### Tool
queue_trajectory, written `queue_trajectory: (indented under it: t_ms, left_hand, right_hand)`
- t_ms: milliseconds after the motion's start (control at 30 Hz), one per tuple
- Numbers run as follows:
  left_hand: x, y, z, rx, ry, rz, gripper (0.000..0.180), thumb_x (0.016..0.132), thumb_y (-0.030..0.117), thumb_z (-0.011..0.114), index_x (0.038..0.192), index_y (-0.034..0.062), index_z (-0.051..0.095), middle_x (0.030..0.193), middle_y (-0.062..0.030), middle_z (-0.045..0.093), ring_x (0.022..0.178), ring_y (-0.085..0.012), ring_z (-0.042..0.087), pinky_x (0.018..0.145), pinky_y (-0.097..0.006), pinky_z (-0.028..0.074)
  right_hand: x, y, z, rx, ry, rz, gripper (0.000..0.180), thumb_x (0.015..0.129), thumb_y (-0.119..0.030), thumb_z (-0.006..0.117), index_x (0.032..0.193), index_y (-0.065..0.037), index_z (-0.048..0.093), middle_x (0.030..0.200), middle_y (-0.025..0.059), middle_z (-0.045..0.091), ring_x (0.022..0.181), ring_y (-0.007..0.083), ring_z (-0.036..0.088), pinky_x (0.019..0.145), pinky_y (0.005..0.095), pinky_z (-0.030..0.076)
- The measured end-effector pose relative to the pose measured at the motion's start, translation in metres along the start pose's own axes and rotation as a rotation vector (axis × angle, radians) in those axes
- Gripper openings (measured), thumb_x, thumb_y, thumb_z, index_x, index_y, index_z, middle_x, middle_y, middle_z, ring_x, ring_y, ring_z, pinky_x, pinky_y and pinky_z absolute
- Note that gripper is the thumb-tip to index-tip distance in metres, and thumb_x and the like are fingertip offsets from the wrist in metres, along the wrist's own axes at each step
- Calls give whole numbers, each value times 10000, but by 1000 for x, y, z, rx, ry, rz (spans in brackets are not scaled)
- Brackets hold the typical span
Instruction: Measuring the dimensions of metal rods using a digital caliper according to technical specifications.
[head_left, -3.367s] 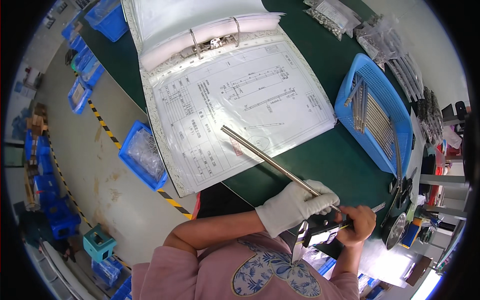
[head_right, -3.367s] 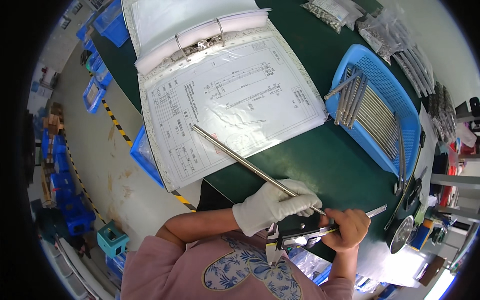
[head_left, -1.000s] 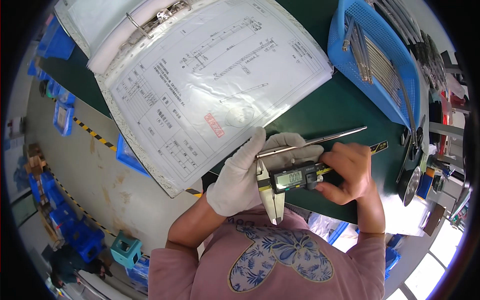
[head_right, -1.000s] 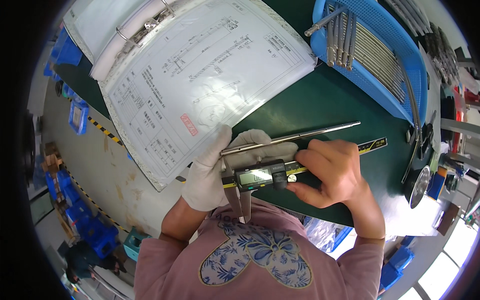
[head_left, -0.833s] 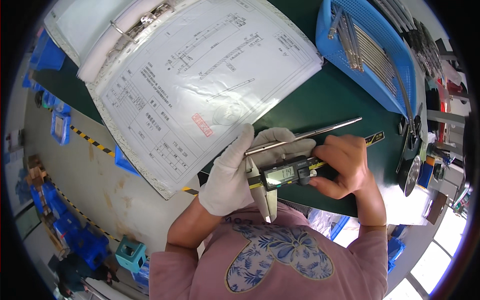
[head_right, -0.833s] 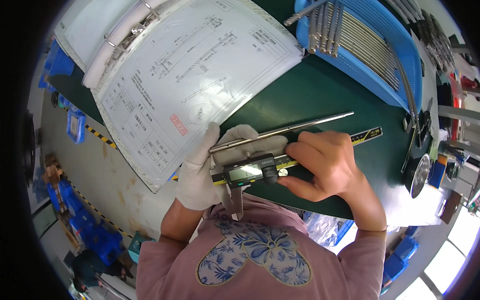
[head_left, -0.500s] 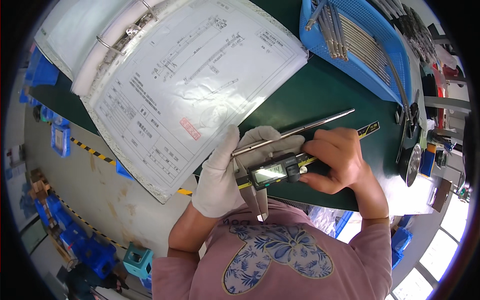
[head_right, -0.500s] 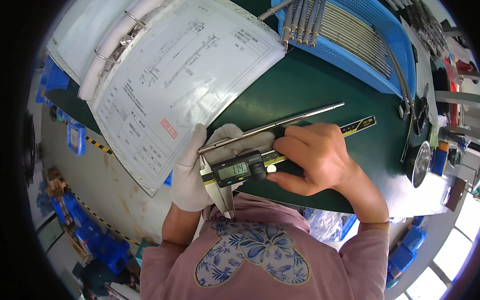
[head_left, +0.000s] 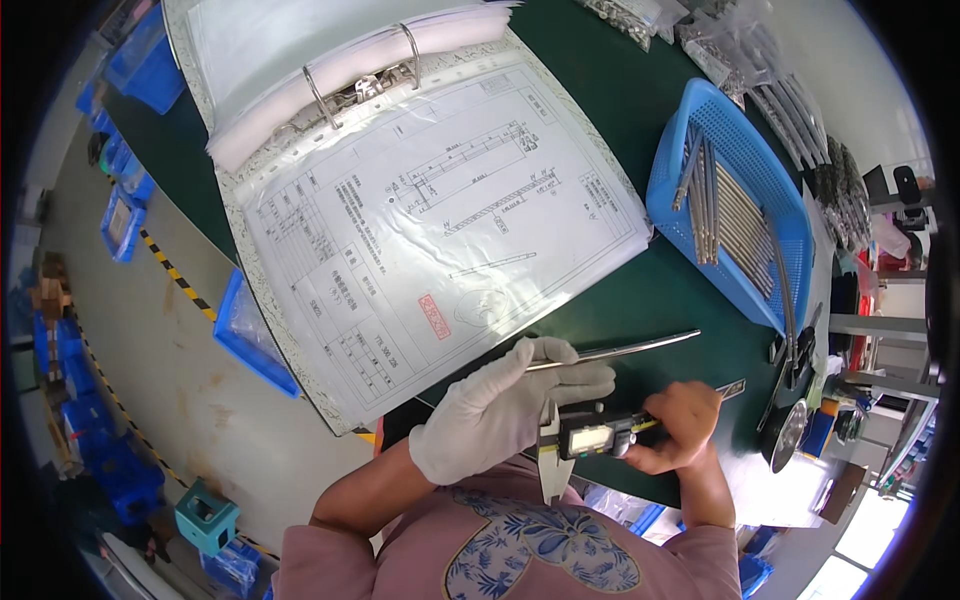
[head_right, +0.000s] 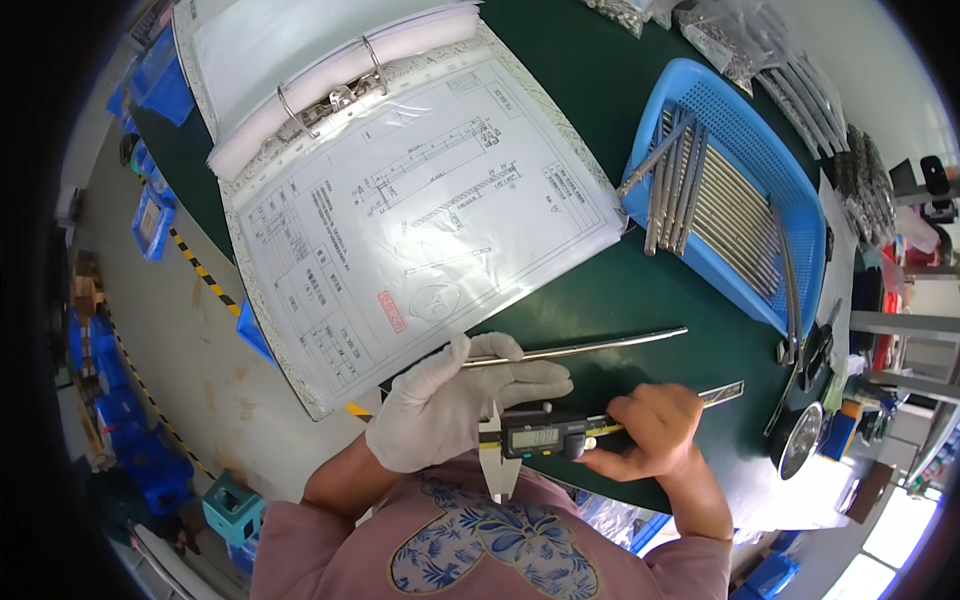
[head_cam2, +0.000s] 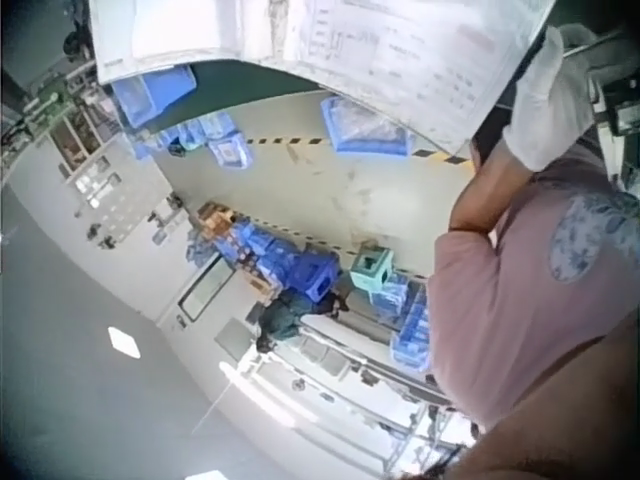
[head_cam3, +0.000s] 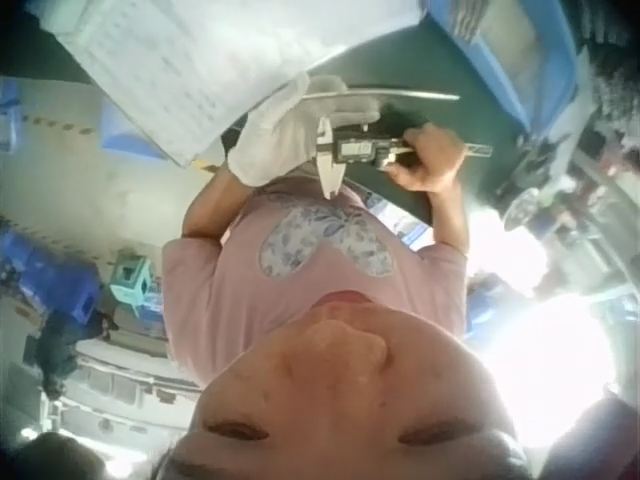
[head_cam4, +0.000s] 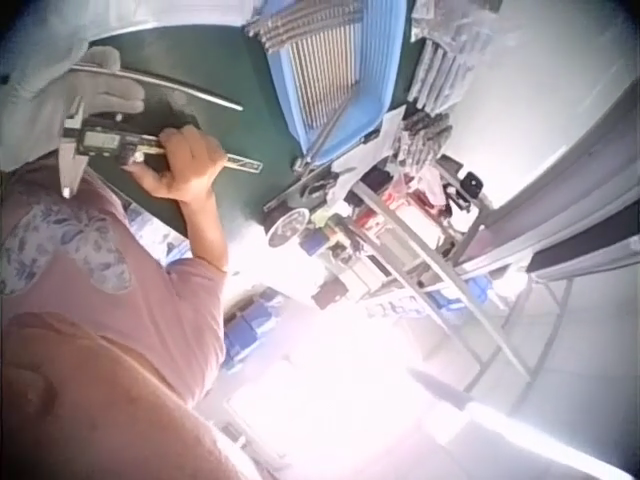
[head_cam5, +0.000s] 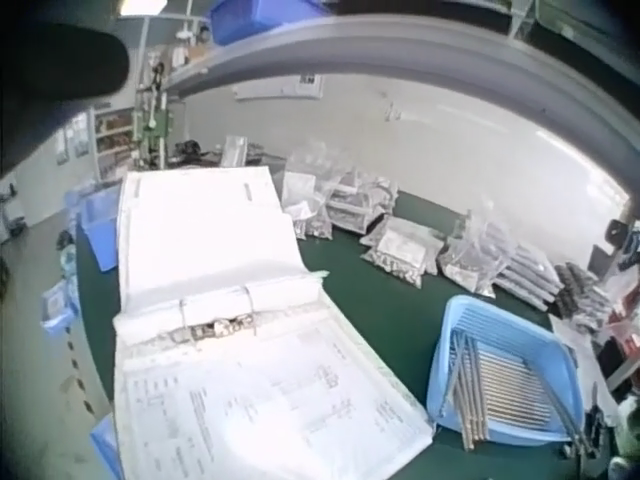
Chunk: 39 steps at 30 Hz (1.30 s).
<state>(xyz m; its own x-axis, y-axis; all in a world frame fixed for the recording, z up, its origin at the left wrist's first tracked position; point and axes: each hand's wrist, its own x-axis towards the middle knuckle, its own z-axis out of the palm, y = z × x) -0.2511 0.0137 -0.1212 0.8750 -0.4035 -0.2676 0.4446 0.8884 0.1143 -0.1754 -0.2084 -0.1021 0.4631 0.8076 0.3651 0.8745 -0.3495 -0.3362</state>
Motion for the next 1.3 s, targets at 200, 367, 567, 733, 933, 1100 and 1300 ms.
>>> queue_trajectory:
  t_ms: [200,367,567,733,933,1100,1300]
  left_hand:
    - [4,-13,-9,88,21,105,281,949,311,329,1044,84,464,1051,-189,555,1033,-226,519,864,-365,427]
    - [0,-10,12,505,167,338,279,950,228,361,1004,-21,476,905,-163,596,843,-184,581,800,-318,447]
    - [-6,-10,8,659,136,467,274,956,197,356,983,-30,506,810,-64,553,789,-115,522,808,-247,411]
    - [-22,-6,-1,660,79,500,321,958,247,337,936,-23,509,750,-58,534,735,-116,507,775,-276,422]
    - [-27,-4,-2,678,183,504,412,955,345,292,795,19,487,705,-71,548,597,-64,419,616,-218,383]
    - [-21,2,5,625,194,448,343,953,258,311,829,0,501,704,-63,539,615,-74,441,674,-239,421]
    - [-18,5,12,603,153,297,265,950,176,344,913,-15,524,724,-51,528,690,-98,507,750,-269,446]
  right_hand:
    - [-16,3,-4,-6,50,68,485,607,-503,700,584,-53,522,462,22,389,349,172,371,356,270,255]
    - [-22,-2,-18,-55,117,154,618,483,-616,742,557,-60,484,468,20,395,361,159,379,372,252,263]
    - [-33,-1,-27,-180,203,245,719,450,-721,690,505,-74,383,459,16,346,360,152,346,374,258,249]
    - [-34,4,-21,-193,223,227,725,473,-731,665,485,-69,370,459,21,329,363,161,320,378,268,223]
    - [-29,7,-20,-139,234,218,642,524,-647,656,497,-61,396,464,39,335,371,184,328,380,275,227]
    - [-20,-5,-25,-153,339,310,539,630,-539,601,648,-5,530,523,65,479,397,191,410,401,275,317]
    - [-21,-11,-32,-266,296,343,602,667,-426,579,957,102,577,703,134,584,443,192,479,437,271,365]
